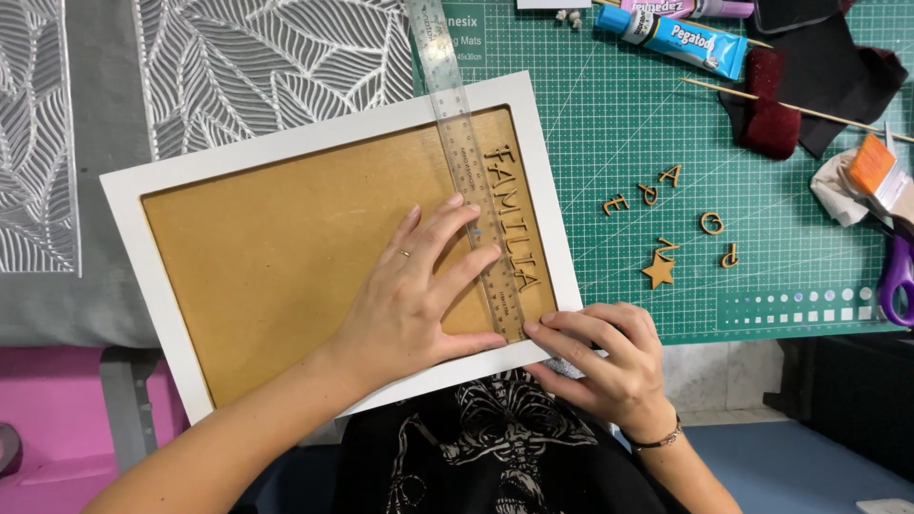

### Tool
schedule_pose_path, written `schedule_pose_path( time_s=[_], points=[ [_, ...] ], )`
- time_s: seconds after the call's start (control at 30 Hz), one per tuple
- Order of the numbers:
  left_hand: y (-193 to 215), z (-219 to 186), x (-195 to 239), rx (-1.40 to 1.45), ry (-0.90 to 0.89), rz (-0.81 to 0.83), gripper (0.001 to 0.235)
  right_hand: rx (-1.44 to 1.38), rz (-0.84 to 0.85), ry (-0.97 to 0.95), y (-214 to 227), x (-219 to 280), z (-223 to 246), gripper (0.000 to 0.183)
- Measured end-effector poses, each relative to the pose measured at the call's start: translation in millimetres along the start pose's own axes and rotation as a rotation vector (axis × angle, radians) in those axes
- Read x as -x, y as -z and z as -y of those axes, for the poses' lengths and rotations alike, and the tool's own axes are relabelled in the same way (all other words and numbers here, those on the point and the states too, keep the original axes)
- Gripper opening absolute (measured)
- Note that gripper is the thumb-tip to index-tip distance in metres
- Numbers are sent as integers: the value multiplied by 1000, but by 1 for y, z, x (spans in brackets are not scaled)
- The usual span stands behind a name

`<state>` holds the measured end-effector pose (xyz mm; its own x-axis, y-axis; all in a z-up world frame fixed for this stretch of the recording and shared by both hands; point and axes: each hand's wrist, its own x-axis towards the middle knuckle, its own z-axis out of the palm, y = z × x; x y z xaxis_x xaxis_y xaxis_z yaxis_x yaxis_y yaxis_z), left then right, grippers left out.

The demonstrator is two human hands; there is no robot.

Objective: The person arranges wooden letters vertically on a framed board to spell 'FAMILIA', using a ruler to align them. They repeatedly adjust the letters and ruler, then briefly place a small doll on the board before removing it and rechecking alignment.

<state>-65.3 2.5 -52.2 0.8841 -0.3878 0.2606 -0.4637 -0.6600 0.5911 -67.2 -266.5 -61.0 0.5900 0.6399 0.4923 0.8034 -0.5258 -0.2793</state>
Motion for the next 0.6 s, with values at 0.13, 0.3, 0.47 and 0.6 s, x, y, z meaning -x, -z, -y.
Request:
schedule_pose_path(
  time_s=[0.13, 0.3, 0.47, 0.6],
  points=[
    [0, 0, -1, 7, -8, 0, 83, -4, -10, 11, 0, 1, 0, 28],
    [1, 1, -2, 16, -15, 16, 82, 10, -20, 6, -1, 2, 0, 28],
    [0, 1, -1, 26, -12, 11, 82, 10, -19, 12, -1, 2, 0, 29],
    [1, 0, -2, 16, -15, 17, 83, 10, -9, 3, -1, 3, 0, 30]
  ],
)
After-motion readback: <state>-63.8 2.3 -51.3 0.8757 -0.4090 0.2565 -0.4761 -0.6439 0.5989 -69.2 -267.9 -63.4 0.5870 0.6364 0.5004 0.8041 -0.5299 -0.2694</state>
